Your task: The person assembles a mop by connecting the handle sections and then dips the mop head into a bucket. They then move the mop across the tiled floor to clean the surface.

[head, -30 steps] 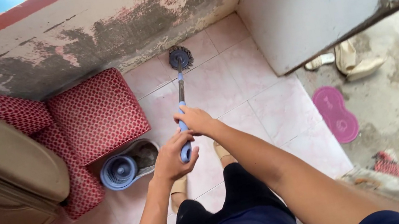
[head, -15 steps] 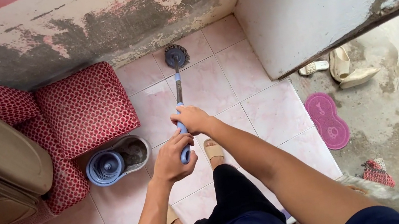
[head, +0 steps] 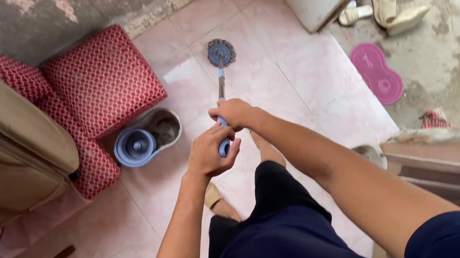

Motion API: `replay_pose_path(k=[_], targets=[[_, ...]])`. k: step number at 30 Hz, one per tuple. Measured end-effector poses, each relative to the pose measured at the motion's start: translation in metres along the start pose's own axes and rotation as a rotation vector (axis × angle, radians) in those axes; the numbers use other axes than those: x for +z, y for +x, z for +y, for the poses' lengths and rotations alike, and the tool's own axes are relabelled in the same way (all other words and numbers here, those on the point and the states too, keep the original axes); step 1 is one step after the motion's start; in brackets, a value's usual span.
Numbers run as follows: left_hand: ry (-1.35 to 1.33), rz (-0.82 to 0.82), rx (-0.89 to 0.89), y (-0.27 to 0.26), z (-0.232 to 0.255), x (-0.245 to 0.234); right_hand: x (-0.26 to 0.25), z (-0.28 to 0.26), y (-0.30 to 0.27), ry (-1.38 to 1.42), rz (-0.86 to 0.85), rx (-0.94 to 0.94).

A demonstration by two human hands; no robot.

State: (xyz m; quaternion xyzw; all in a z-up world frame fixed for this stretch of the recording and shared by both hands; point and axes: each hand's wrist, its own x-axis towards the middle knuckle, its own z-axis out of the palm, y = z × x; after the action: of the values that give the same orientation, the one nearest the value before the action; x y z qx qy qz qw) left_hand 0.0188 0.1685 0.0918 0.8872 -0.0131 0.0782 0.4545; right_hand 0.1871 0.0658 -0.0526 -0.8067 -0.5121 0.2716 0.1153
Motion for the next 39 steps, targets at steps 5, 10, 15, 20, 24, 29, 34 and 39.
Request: replay_pose_path(k=[5,10,15,20,24,29,34,39], targets=[[-0.006,-0.095,-0.074,-0.035,0.010,-0.008,0.017,-0.031,-0.026,-0.001,-0.013,0.031],[-0.022,-0.078,0.037,-0.029,0.000,-0.002,0.016,-0.029,-0.028,0.023,0.006,0.081],[-0.035,-0.100,0.053,0.005,-0.012,0.006,0.005,-0.001,-0.020,0.090,0.067,0.098],[-0.061,-0.111,0.065,0.071,-0.015,0.013,-0.036,0.044,0.002,0.087,0.059,0.152],[-0.035,-0.100,0.048,0.129,-0.025,0.018,-0.069,0.091,0.027,0.085,0.068,0.159],[-0.074,-0.105,0.046,0.201,-0.033,0.032,-0.108,0.151,0.048,0.086,0.088,0.127],[-0.096,-0.106,0.067,0.261,-0.033,0.042,-0.140,0.199,0.063,0.088,0.101,0.133],[-0.074,-0.101,0.062,0.285,-0.029,0.047,-0.155,0.221,0.066,0.091,0.088,0.132]])
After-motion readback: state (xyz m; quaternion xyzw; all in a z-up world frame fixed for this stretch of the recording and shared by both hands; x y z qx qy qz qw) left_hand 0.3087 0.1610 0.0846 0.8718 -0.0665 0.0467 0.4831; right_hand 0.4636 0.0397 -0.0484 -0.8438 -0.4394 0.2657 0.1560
